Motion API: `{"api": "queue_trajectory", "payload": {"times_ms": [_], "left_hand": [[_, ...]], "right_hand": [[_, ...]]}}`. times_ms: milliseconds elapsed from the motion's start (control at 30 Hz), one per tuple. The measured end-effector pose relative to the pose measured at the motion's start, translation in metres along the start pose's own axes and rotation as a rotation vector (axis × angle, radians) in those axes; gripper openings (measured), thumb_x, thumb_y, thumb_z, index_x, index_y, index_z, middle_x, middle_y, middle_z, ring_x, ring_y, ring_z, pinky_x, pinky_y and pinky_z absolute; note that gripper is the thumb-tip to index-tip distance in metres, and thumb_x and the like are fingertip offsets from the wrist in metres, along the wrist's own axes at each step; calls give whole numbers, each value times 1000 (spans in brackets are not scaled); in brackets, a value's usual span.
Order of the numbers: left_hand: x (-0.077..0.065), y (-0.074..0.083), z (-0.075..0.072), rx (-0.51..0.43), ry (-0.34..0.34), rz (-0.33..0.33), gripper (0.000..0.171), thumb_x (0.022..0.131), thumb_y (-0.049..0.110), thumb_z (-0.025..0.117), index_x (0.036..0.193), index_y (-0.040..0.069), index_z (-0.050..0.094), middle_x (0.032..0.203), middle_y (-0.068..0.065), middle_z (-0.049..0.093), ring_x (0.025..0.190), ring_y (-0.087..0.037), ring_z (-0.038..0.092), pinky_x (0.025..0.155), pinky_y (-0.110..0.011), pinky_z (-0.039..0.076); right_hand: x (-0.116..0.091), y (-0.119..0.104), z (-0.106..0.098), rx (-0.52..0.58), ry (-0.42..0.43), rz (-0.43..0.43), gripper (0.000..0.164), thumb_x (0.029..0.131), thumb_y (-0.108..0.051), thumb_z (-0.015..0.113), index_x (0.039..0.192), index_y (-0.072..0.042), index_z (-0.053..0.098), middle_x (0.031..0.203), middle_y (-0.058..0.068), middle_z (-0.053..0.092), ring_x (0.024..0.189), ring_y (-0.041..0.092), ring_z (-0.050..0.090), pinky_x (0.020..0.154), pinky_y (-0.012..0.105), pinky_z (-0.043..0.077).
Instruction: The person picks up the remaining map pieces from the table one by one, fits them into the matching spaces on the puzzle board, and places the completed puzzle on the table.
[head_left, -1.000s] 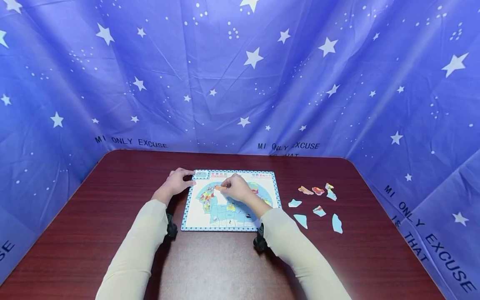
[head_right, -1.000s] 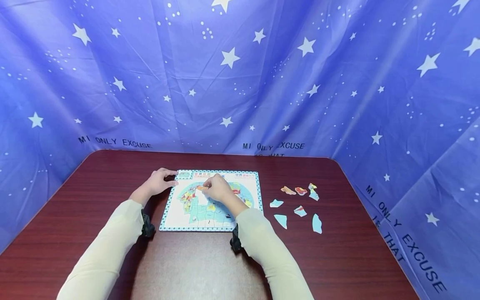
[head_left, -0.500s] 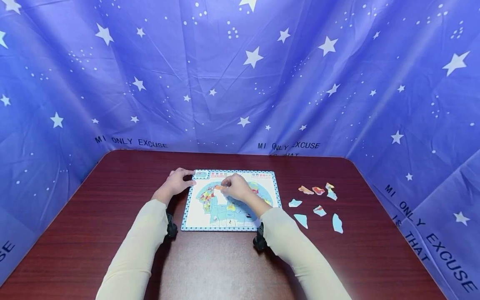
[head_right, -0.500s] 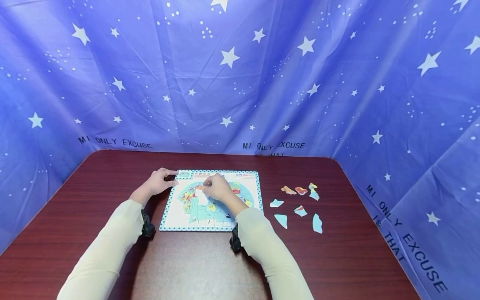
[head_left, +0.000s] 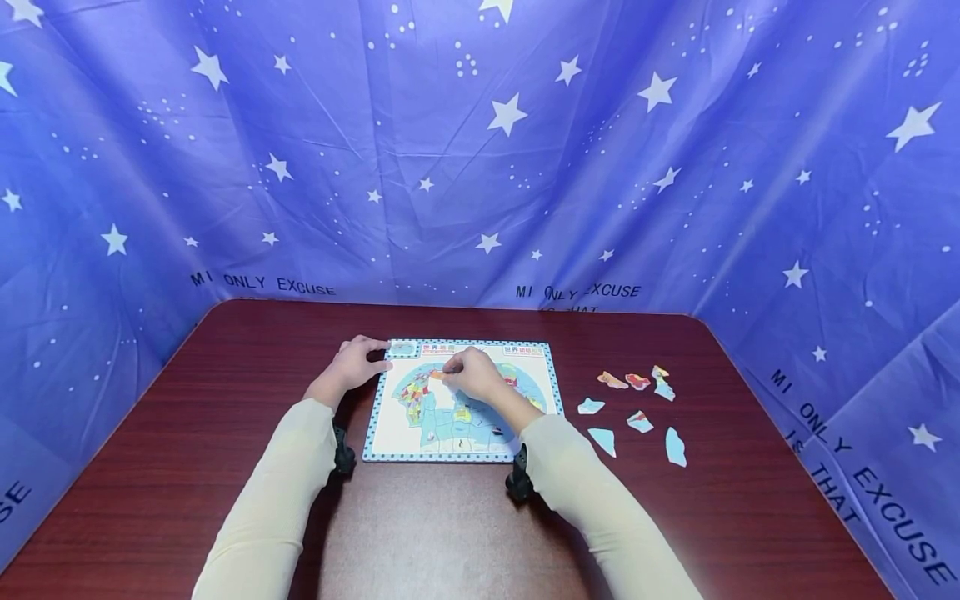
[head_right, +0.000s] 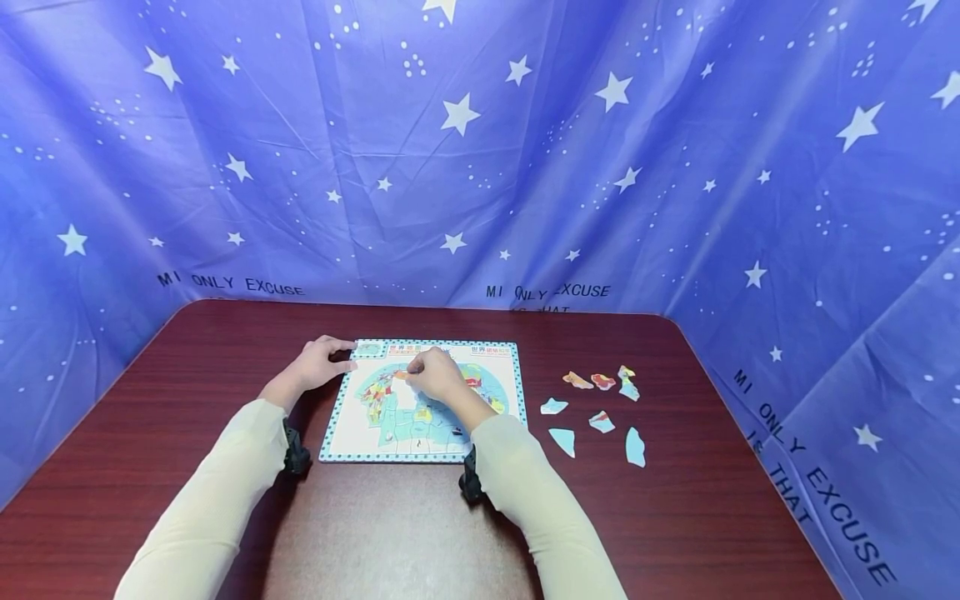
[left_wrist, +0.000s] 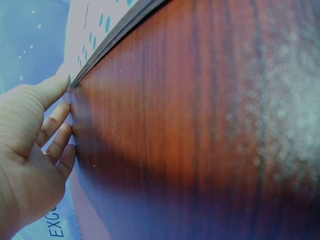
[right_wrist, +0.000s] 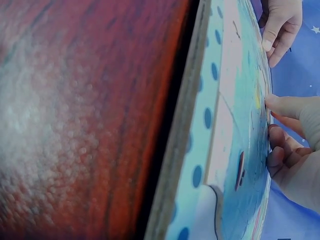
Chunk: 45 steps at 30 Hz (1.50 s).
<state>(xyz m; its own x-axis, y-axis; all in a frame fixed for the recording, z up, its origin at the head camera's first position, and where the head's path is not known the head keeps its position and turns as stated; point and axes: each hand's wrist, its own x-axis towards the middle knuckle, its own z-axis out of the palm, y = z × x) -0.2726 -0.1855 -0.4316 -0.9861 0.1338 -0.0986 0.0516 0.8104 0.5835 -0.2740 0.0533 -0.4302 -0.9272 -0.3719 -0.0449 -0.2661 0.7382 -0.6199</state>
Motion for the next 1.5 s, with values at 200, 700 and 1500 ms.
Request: {"api": "queue_trajectory", "payload": {"times_ms": [200,700,1500], "left_hand": [[0,1,0,-8,-2,-15,48,93,25,58,137,9,49,142,-20,37,128,-39,28,106,-57,27],[3,1,0,-3,1,-16,50,92,27,60,137,10,48,142,-20,37,127,-38,28,106,-57,28],[-3,1,-1,-19,4,7,49,92,30,59,136,10,50,139,-20,39,125,-39,30,104,-57,28]], "right_hand": [[1,0,0,-10,1,-6,16,87,-18,67,99,-11,74,97,3,70,88,15,63,77,30,51],[-2,1,-3,4,21,-17,14,87,-21,67,96,-11,72,95,3,65,88,16,60,76,31,50],[0,3,-2,7,26,5,23,88,-23,66,103,-7,71,100,6,67,91,18,61,78,33,50]]}}
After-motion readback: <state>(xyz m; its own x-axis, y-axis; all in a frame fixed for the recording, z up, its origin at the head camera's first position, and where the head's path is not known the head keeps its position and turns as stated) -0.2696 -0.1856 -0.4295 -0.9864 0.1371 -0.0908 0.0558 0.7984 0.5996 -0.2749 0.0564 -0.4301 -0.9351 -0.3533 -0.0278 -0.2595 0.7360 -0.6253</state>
